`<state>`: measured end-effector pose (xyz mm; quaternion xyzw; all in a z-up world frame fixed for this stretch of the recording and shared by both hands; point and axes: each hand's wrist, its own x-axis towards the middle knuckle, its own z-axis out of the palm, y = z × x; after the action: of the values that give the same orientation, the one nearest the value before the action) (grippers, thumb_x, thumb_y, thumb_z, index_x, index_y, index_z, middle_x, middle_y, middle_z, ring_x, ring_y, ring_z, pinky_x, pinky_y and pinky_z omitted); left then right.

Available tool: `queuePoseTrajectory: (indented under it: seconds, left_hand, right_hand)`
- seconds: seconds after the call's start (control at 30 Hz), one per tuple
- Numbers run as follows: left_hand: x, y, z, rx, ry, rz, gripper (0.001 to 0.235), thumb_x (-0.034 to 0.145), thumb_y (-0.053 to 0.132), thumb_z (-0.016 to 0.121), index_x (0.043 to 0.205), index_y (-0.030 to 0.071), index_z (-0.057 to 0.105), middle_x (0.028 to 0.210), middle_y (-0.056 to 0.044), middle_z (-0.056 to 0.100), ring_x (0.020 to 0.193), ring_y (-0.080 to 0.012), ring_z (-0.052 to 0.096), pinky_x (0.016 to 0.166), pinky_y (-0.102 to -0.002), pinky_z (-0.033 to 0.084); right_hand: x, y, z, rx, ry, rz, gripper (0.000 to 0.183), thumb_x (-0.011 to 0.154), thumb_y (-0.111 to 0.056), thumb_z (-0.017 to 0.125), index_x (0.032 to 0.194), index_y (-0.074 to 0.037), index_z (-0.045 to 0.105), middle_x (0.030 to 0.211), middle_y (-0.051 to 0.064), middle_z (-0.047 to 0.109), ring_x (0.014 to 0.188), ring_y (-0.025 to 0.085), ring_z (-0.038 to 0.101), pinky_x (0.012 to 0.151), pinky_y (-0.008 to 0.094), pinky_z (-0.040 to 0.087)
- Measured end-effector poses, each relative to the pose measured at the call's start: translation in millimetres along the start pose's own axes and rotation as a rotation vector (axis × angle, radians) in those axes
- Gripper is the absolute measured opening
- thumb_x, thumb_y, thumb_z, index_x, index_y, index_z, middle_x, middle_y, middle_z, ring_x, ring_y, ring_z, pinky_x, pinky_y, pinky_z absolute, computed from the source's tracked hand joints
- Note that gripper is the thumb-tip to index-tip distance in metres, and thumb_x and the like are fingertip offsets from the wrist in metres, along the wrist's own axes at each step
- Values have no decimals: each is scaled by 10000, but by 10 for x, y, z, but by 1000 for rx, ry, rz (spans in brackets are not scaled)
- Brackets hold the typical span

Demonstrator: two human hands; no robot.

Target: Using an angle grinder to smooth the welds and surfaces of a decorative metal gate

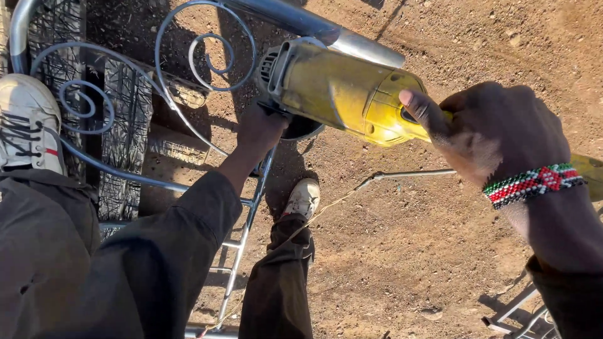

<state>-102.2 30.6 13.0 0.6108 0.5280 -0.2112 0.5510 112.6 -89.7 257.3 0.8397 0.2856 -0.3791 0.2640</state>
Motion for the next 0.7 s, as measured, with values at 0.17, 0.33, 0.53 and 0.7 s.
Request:
queuePoseTrajectory:
  seconds: [0.17,0.33,0.53,0.7]
  left_hand:
    - [40,-189,146,-137,47,88,203,667,146,630,859,130,694,833,-58,732,852,-229,647,659,-427,484]
    - [-41,-158,394,-97,106,180,441,690,227,676,1112,148,575,979,-139,771,938,-413,720,710,-530,517]
    - [94,-154,687,67,136,304,223,808,214,718,939,35,692,876,-191,747,826,-451,705,655,-594,509]
    - [-15,-366,515,203,117,279,340,799,247,713,1064,42,651,966,-217,743,920,-524,670,755,-652,492]
  right_hand:
    - [-141,40,191,43,-35,12,801,1061,-742,313,652,-148,663,456,15,444,366,170,526,377,304,478]
    - [-63,798,1139,165,235,-61,451,958,-597,507,901,-248,788,608,95,688,580,263,677,553,419,507]
    - [423,1443,2424,459,391,-127,443,769,-126,778,1207,-192,795,944,99,785,788,193,741,756,357,580]
    - [192,879,2124,521,268,-96,607,966,-628,443,1133,-186,825,670,89,751,624,178,693,547,350,494]
